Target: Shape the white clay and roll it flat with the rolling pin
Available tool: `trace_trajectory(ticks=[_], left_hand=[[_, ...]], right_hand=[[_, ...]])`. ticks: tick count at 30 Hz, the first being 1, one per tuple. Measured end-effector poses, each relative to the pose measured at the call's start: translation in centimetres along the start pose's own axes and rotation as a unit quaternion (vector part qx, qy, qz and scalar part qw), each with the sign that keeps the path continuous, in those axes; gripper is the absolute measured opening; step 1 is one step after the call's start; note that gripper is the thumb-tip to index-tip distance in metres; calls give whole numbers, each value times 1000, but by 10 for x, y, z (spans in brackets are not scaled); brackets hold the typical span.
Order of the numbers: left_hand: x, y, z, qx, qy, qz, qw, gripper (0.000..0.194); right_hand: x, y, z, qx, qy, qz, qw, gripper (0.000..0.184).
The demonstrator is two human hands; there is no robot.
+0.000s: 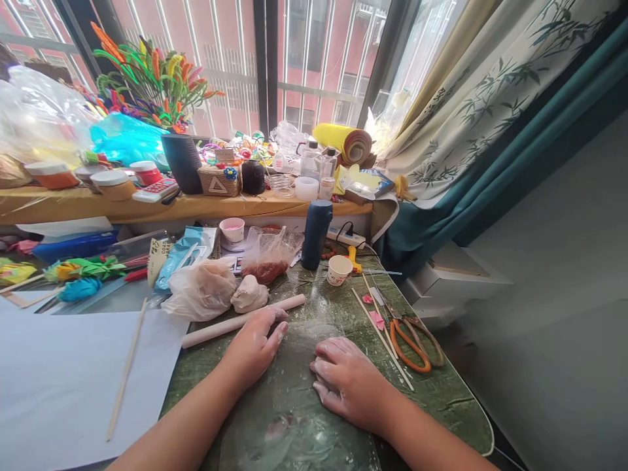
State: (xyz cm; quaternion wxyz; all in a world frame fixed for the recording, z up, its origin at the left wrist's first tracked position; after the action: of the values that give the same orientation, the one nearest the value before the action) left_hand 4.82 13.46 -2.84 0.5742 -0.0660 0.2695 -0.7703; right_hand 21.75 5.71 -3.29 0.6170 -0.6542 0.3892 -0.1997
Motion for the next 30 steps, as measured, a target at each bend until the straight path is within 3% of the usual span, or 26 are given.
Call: trace_trajectory(ticks=[13, 20, 23, 26, 30], left_hand=[[0, -2, 1, 4, -10, -1, 1000, 24], [-2, -1, 2, 2, -11, -5, 1000, 25], [-2, -1, 2, 0, -10, -1, 1000, 23], [-2, -2, 2, 4, -5, 6, 1000, 22], [-1, -2, 1, 5, -4, 1, 1000, 23]], right_hand=[[31, -10, 30, 13, 31, 3, 999, 20], [47, -22, 55, -24, 113, 0, 993, 25], [59, -30, 68, -46, 165, -10, 985, 52], [68, -31, 72, -64, 162, -45, 984, 84], [71, -28, 73, -66, 154, -73, 983, 77]])
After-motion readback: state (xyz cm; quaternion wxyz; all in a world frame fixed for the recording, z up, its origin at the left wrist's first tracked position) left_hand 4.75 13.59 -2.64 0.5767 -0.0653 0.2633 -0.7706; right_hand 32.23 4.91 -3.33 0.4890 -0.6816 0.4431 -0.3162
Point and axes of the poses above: each hand's wrist, its own x-axis away from the middle knuckle, its own y-axis out of the palm, z = x × y, the point moved 8 cm from there along -x, towards the middle knuckle, and after that the axes turned 13 degrees about x, right-handed, at the moved point
